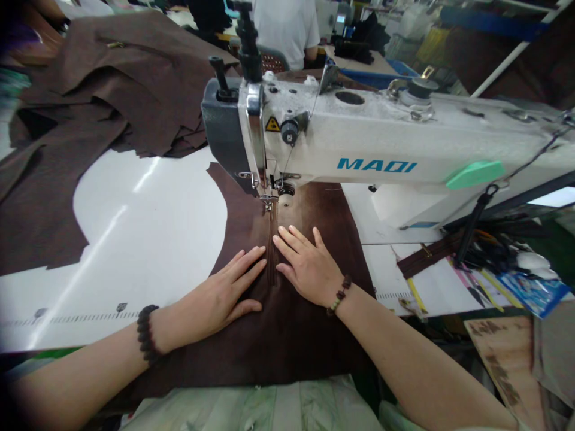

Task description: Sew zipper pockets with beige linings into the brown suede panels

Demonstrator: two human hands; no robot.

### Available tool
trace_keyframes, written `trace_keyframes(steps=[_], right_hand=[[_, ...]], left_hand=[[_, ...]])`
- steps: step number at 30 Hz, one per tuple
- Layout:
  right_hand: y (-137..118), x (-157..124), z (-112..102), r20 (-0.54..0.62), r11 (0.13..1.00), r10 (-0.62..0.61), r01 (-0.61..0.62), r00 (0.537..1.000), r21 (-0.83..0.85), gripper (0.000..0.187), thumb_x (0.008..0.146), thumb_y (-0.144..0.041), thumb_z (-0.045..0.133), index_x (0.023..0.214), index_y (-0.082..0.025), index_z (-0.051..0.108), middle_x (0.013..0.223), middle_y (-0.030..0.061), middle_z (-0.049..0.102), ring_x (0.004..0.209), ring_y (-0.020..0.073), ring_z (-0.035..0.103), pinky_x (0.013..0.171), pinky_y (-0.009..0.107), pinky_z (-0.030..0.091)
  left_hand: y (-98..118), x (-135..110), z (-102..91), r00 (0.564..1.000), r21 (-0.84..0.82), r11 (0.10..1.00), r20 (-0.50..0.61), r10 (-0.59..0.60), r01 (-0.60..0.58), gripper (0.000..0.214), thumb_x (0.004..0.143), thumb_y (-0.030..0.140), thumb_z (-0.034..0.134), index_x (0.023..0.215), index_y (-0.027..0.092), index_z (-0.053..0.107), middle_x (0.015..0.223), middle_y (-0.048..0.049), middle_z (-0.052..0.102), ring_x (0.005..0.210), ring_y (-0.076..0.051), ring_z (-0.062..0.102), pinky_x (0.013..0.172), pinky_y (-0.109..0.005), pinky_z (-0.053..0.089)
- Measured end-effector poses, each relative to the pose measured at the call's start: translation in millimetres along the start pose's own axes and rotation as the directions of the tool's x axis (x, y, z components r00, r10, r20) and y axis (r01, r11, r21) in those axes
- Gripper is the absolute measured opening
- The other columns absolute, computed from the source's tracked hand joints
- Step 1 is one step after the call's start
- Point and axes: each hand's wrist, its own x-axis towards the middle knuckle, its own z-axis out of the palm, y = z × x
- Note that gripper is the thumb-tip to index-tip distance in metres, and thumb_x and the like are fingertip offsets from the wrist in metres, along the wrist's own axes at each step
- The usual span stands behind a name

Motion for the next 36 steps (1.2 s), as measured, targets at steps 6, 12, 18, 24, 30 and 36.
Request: trace_keyframes(steps=[6,12,18,24,30,36], right_hand=[[1.3,-0.9,1.8,-0.006,1.000,-0.022,0.022,1.000,-0.019,0.046,0.092,-0.034,0.035,0.135,-0.017,0.036,0.144,0.0078,0.031,0.134,0.0219,0.026,0.107,0.055,0.022],[3.4,-0.3,3.1,0.012,0.998,-0.037,0.038,0.999,-0.047,0.047,0.092,-0.034,0.035,0.136,-0.017,0.035,0.145,0.0057,0.028,0.134,0.0224,0.026,0.106,0.056,0.023],[3.3,1.0,2.9,0.015,0.997,-0.033,0.034,0.999,-0.067,0.047,0.092,-0.034,0.034,0.136,-0.017,0.034,0.146,0.0043,0.027,0.134,0.0220,0.025,0.106,0.057,0.024],[7.7,8.3,1.9,0.010,0.998,-0.038,0.038,0.999,-0.056,0.047,0.092,-0.033,0.035,0.136,-0.016,0.035,0.144,0.0077,0.030,0.134,0.0220,0.026,0.106,0.056,0.024],[13.8,19.0,0.6,0.009,0.998,-0.029,0.029,1.000,-0.060,0.046,0.092,-0.033,0.035,0.135,-0.016,0.035,0.144,0.0084,0.030,0.133,0.0222,0.027,0.106,0.056,0.024],[21.3,28.8,0.6,-0.001,0.997,-0.042,0.042,0.999,-0.059,0.047,0.092,-0.032,0.036,0.136,-0.016,0.035,0.144,0.0088,0.032,0.133,0.0222,0.027,0.106,0.054,0.023]], left_hand=[[0.5,2.1,2.1,0.998,0.054,0.997,0.037,0.045,-0.047,0.057,0.086,0.040,0.052,0.126,0.001,0.045,0.135,-0.0255,0.039,0.128,-0.035,0.033,0.103,-0.051,0.034],[0.9,1.0,0.6,0.997,0.050,0.997,0.055,0.051,-0.053,0.056,0.085,0.040,0.055,0.126,0.002,0.046,0.134,-0.0238,0.042,0.127,-0.035,0.036,0.103,-0.052,0.034],[-2.4,2.9,0.2,0.997,0.019,0.998,0.042,0.061,-0.062,0.056,0.084,0.040,0.057,0.126,0.004,0.047,0.133,-0.0235,0.042,0.126,-0.035,0.037,0.101,-0.054,0.035],[-8.0,7.0,0.5,0.997,0.003,0.998,0.046,0.060,-0.060,0.055,0.085,0.039,0.056,0.126,0.004,0.047,0.135,-0.0232,0.041,0.127,-0.034,0.035,0.103,-0.053,0.034],[-15.8,14.2,-1.3,0.998,0.004,0.999,0.023,0.050,-0.050,0.052,0.085,0.039,0.055,0.124,0.005,0.049,0.133,-0.0227,0.042,0.127,-0.033,0.037,0.104,-0.052,0.033],[-26.7,20.3,-1.3,0.998,0.012,0.998,0.020,0.061,-0.061,0.051,0.086,0.039,0.055,0.124,0.006,0.049,0.133,-0.0219,0.043,0.127,-0.032,0.036,0.105,-0.051,0.032]])
